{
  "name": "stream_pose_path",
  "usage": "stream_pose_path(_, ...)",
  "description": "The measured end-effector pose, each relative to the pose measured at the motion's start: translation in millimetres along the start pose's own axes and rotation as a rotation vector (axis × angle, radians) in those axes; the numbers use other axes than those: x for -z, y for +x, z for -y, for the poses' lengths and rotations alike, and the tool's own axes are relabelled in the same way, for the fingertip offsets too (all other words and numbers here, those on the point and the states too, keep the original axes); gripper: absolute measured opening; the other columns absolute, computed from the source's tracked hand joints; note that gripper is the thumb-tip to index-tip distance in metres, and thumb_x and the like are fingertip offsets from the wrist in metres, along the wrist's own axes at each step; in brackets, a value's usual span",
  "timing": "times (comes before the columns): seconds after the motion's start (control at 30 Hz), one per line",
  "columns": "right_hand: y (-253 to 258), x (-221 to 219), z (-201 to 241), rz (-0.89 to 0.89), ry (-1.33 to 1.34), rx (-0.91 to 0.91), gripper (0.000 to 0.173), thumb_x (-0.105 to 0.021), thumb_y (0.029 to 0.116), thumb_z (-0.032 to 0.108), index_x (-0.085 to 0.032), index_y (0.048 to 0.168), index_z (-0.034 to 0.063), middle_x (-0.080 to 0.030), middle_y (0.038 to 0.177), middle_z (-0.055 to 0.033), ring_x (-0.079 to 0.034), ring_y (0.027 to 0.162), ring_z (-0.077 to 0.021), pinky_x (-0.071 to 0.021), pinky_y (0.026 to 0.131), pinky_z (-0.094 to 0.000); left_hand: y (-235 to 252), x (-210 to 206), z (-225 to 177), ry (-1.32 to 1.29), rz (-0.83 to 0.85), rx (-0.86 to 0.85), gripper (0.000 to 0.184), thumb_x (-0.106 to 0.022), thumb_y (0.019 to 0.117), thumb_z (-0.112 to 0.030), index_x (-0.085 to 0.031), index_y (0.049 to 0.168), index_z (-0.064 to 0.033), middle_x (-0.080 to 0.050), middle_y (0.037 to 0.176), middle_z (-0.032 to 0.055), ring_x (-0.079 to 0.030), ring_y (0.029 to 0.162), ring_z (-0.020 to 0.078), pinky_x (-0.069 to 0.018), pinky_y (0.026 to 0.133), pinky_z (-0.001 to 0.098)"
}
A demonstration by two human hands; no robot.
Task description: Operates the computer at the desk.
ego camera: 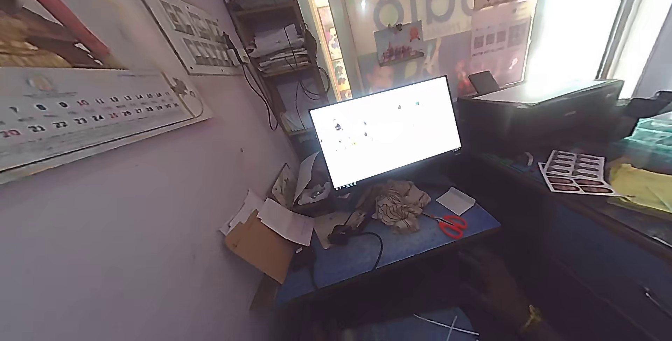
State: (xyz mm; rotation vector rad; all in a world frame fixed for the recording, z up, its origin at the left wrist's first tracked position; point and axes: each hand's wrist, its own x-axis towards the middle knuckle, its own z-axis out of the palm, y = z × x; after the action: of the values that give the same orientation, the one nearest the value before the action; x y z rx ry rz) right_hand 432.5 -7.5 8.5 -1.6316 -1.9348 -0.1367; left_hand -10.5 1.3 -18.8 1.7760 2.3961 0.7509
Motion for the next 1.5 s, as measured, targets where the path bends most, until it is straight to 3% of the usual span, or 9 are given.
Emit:
stream_pose_path(0.1, 0.1, -3.8, -0.4, 0.041, -0.028, 0.064, 0.065, -0.069, 0.0869, 0.053, -0.06, 0.145, 0.0252, -0.057, 0.149, -0.0092, -0.051, 0.139, -0.0326, -0.0405, 0.115, -0.0577, 0.8, 4.4, -4.7, -0.011, 0.015, 0.017, 0.055, -0.045, 0.1047, -0.045, -0.063, 0.131, 0.0, -0.066, 0.132, 0.0228, -0.065, 0.123, 0.0357, -0.0513, 0.104, 0.0538)
stream_pose_path(0.23, 1.9, -0.5, 1.2, 0.027, -0.003, 0.058, 0.062, -0.06, 0.0915, 0.053, -0.061, 0.144, 0.0198, -0.057, 0.149, -0.0104, -0.052, 0.138, -0.0334, -0.0408, 0.113, -0.0586, 3.5, 16.6, -13.5, -0.013, 0.079, 0.046, 0.055, -0.048, 0.1041, -0.041, -0.059, 0.134, 0.0039, -0.062, 0.135, 0.0258, -0.061, 0.127, 0.039, -0.0487, 0.106, 0.0558)
stream_pose_path(0.37, 4.8, 4.8, 5.9, 0.039, 0.005, -0.088, 0.056, -0.055, 0.0962, 0.039, -0.059, 0.143, 0.0105, -0.057, 0.147, -0.0165, -0.053, 0.138, -0.0366, -0.0413, 0.114, -0.0561, 3.6, 15.8, -13.8, -0.009, 0.077, 0.059, 0.056, -0.049, 0.1036, -0.039, -0.058, 0.135, 0.0059, -0.062, 0.133, 0.027, -0.061, 0.126, 0.0399, -0.0489, 0.105, 0.0547)
stream_pose_path(0.6, 10.2, 8.6, 12.1, 0.211, -0.025, -0.281, 0.057, -0.063, 0.0954, 0.034, -0.056, 0.146, 0.0091, -0.048, 0.153, -0.0227, -0.047, 0.142, -0.0387, -0.0387, 0.117, -0.0532, -1.0, 16.5, -12.5, -0.019, 0.07, 0.05, 0.056, -0.05, 0.1041, -0.039, -0.057, 0.135, 0.0077, -0.063, 0.132, 0.0286, -0.061, 0.125, 0.0411, -0.0484, 0.106, 0.0557)
stream_pose_path(1.0, 10.7, 1.1, 6.0, 0.135, -0.117, -0.282, 0.054, -0.063, 0.0935, 0.033, -0.06, 0.141, 0.0082, -0.055, 0.146, -0.0238, -0.054, 0.135, -0.0405, -0.0441, 0.112, -0.0541, -1.9, 15.5, -15.5, -0.005, 0.001, -0.016, 0.056, -0.054, 0.1027, -0.037, -0.058, 0.136, 0.0075, -0.056, 0.143, 0.0291, -0.054, 0.135, 0.0418, -0.0421, 0.113, 0.0551)
stream_pose_path(1.1, 9.0, 0.7, 5.7, 0.139, -0.112, -0.284, 0.053, -0.062, 0.0939, 0.032, -0.06, 0.141, 0.0071, -0.054, 0.147, -0.0247, -0.054, 0.135, -0.0414, -0.0447, 0.112, -0.0544, -3.2, 20.5, -20.0, 0.112, -0.009, -0.095, 0.055, -0.047, 0.1036, -0.04, -0.062, 0.133, 0.0031, -0.05, 0.152, 0.0243, -0.05, 0.14, 0.0404, -0.0398, 0.115, 0.0547)
stream_pose_path(1.2, 9.6, 2.5, 5.7, 0.175, -0.1, -0.31, 0.053, -0.061, 0.0955, 0.032, -0.059, 0.142, 0.0078, -0.053, 0.148, -0.024, -0.052, 0.137, -0.0402, -0.0437, 0.113, -0.0533, -3.3, 16.3, -19.6, 0.125, -0.026, -0.154, 0.058, -0.053, 0.1012, -0.043, -0.063, 0.133, 0.0037, -0.05, 0.149, 0.0295, -0.05, 0.138, 0.0443, -0.0413, 0.112, 0.0576)
stream_pose_path(1.37, 10.2, 3.3, 7.2, 0.183, -0.082, -0.283, 0.05, -0.058, 0.0984, 0.03, -0.059, 0.142, 0.0051, -0.052, 0.149, -0.0244, -0.05, 0.14, -0.0378, -0.0425, 0.115, -0.0497, -3.3, 30.0, -41.4, 0.154, 0.097, -0.215, 0.06, -0.052, 0.1007, -0.057, -0.066, 0.138, -0.0115, -0.042, 0.156, 0.0299, -0.039, 0.145, 0.0494, -0.0316, 0.117, 0.0638)
stream_pose_path(1.5, 9.9, 3.1, 5.5, 0.185, -0.083, -0.256, 0.052, -0.057, 0.0987, 0.032, -0.059, 0.142, 0.0039, -0.05, 0.151, -0.025, -0.048, 0.142, -0.0387, -0.0402, 0.117, -0.0493, -1.1, 32.2, -56.6, 0.207, 0.263, -0.19, 0.066, -0.041, 0.101, -0.067, -0.061, 0.145, -0.0217, -0.039, 0.159, 0.0276, -0.043, 0.141, 0.0513, -0.0326, 0.113, 0.07)
